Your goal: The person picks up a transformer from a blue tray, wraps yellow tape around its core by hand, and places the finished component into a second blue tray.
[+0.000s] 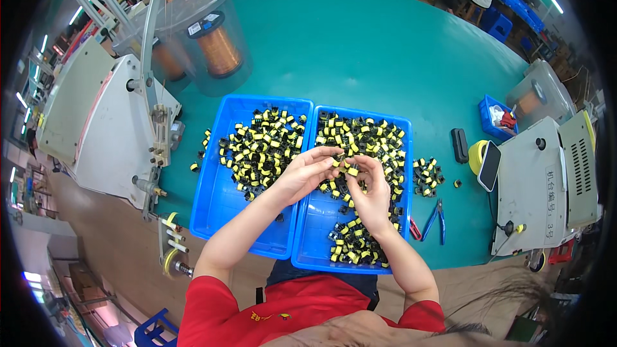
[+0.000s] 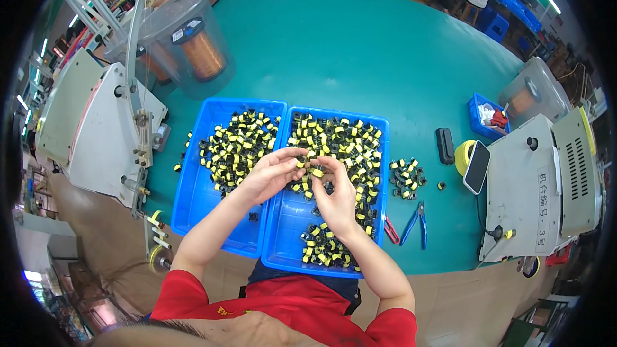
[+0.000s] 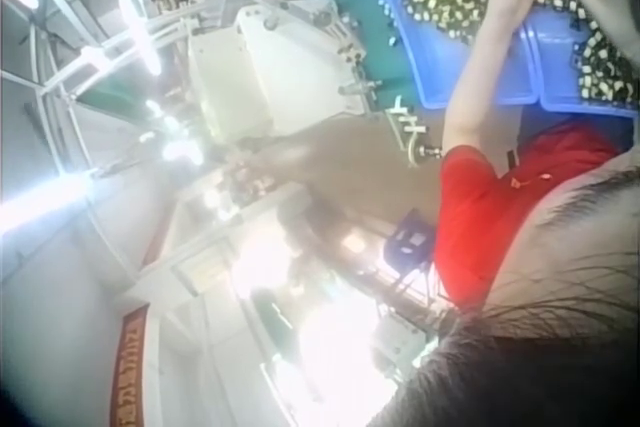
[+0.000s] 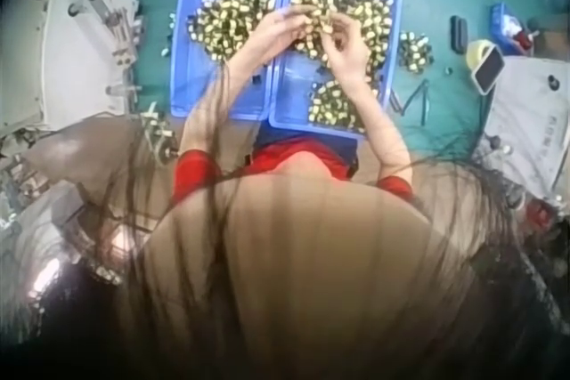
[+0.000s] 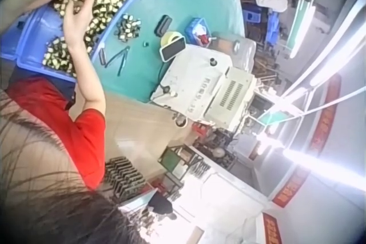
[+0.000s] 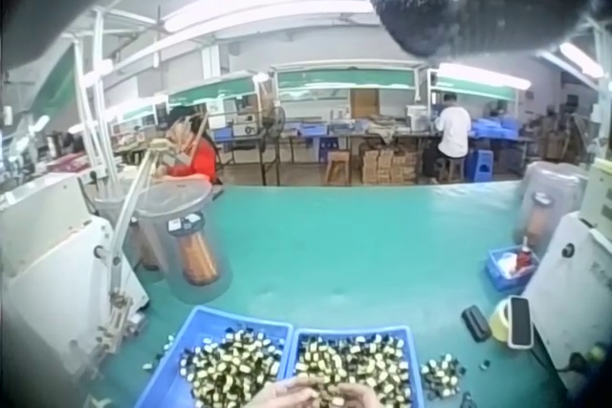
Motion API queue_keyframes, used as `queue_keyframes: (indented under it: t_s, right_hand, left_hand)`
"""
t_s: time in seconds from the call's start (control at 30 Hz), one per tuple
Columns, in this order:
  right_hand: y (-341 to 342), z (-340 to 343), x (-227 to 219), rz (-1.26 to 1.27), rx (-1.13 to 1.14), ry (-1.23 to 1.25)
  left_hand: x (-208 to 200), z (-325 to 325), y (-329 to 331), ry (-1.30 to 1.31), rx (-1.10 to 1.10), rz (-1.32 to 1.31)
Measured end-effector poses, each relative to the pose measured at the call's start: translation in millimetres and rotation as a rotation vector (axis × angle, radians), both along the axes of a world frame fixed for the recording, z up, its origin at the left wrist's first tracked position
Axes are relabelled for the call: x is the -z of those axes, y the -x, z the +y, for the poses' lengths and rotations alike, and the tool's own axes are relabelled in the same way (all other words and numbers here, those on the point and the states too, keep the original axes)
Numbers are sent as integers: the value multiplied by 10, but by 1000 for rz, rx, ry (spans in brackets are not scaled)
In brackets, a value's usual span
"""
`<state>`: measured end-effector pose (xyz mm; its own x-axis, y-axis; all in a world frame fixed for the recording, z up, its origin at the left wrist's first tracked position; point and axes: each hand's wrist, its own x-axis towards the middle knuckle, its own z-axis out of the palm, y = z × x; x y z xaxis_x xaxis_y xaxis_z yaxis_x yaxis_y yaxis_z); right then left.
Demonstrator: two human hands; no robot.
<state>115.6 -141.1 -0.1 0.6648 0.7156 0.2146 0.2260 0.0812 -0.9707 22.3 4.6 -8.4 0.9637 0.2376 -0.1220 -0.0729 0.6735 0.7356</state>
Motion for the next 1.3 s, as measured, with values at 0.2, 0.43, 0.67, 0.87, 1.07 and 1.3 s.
queue_keyframes:
  t_s: [0.2,0.43,0.67,0.87,1.07,1.3]
  right_hand:
    - [-4,9,13,-77,22,-19]
    - [-2,3,44,-221,74,14]
    - [4,8,-11,-439,70,16]
    - [37,36,-41,-291,103,68]
    - [56,-10,295,-890,-148,377]
    - [298,-48,365,-1253,-235,620]
  left_hand:
    - [-11,-13,-6,-39,-10,8]
    - [68,2,-38,87,70,-21]
    - [3,-168,-55,-299,-15,111]
    - [58,-25,-12,-42,2,68]
    - [-66,178,43,-259,-182,94]
    - [-9,720,213,-1671,-897,422]
